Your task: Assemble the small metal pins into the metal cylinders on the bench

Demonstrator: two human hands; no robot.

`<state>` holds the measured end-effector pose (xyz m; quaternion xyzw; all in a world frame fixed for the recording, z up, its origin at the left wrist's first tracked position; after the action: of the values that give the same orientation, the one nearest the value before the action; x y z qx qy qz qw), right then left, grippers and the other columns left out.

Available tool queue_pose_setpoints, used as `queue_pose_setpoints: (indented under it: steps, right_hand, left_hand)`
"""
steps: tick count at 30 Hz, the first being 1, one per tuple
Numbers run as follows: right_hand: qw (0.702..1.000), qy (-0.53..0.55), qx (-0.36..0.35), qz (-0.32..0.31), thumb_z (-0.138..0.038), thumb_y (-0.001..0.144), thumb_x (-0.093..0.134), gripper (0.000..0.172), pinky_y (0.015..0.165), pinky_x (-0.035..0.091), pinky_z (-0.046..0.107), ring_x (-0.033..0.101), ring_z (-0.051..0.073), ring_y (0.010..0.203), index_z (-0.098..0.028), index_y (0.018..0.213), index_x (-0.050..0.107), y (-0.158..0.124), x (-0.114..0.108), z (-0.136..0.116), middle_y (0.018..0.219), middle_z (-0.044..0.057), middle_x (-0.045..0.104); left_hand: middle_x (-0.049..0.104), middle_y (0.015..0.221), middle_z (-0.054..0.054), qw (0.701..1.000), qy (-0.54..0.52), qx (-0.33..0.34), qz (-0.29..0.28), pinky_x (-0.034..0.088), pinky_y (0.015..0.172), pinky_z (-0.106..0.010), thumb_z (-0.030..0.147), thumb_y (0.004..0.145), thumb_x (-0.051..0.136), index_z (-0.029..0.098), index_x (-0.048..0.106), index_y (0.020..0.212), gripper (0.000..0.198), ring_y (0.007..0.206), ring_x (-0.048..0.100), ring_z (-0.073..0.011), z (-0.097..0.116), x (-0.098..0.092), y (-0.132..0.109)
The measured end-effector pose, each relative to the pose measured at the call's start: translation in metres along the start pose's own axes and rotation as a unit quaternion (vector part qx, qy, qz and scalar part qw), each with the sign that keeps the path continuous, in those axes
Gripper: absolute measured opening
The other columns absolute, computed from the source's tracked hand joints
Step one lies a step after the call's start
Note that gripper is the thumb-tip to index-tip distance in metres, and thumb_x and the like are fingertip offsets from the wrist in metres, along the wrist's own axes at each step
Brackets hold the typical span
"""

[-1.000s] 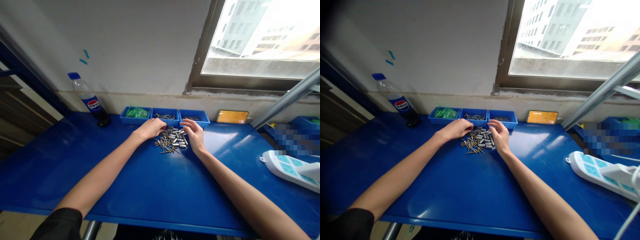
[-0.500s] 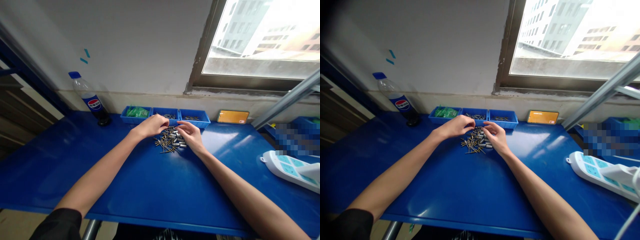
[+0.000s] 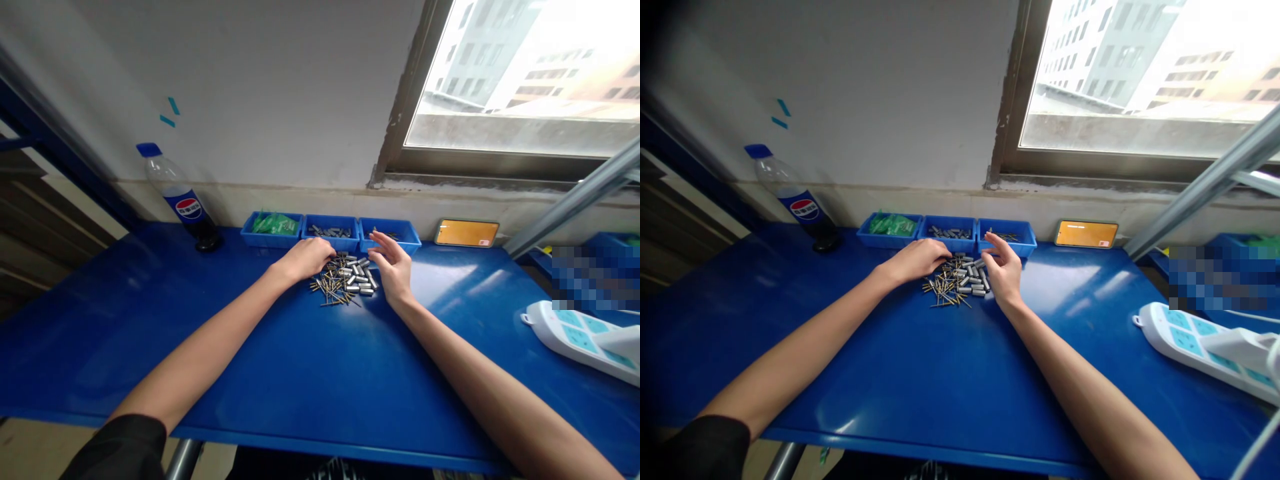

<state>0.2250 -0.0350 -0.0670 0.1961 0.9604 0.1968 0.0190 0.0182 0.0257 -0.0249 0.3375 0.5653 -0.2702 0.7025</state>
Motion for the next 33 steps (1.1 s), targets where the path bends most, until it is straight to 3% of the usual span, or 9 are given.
queue_pose_setpoints:
  steps: [3,6,19,33]
  right_hand:
    - [1.0,-0.003,0.003,0.002,-0.029,0.076,0.07,0.049,0.087,0.059,0.044,0.072,0.024,0.092,-0.023,0.124,0.068,0.002,-0.001,0.004,0.132,0.011,0.07]
    - [1.0,-0.002,0.005,-0.009,-0.029,0.076,0.068,0.044,0.084,0.059,0.043,0.072,0.024,0.088,-0.022,0.12,0.068,0.002,-0.001,0.004,0.124,0.011,0.072]
    - [0.999,0.01,0.02,-0.044,-0.027,0.077,0.065,0.038,0.074,0.056,0.038,0.07,0.021,0.078,-0.022,0.114,0.068,0.0,0.002,0.002,0.113,0.009,0.075]
    - [0.998,0.017,0.031,-0.057,-0.03,0.075,0.067,0.037,0.07,0.056,0.036,0.069,0.02,0.075,-0.022,0.111,0.069,-0.001,0.003,0.0,0.107,0.008,0.077]
  left_hand:
    - [0.077,0.104,-0.009,0.999,0.046,0.002,-0.013,0.055,0.084,-0.029,0.013,0.093,0.057,0.02,0.078,0.099,0.023,0.099,0.073,-0.0238,-0.001,0.005,0.0]
    - [0.076,0.102,-0.01,0.997,0.069,-0.002,-0.022,0.054,0.079,-0.029,0.015,0.095,0.056,0.018,0.076,0.095,0.02,0.096,0.073,-0.0245,0.002,0.002,0.0]
    - [0.075,0.099,-0.009,0.995,0.066,0.007,-0.076,0.049,0.071,-0.027,0.016,0.094,0.06,0.017,0.071,0.09,0.012,0.089,0.072,-0.0223,-0.004,-0.009,0.0]
    - [0.074,0.095,-0.007,0.998,0.007,0.031,-0.048,0.044,0.066,-0.025,0.01,0.092,0.055,0.019,0.069,0.093,0.016,0.083,0.07,-0.0188,0.003,-0.009,-0.001]
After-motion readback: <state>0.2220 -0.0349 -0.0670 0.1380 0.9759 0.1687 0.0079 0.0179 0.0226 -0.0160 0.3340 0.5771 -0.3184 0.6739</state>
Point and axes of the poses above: each hand's wrist, its own y-axis towards the middle knuckle, its own x-axis out of the palm, z = x × y, the point moved 2 cm from there along y, towards the middle knuckle
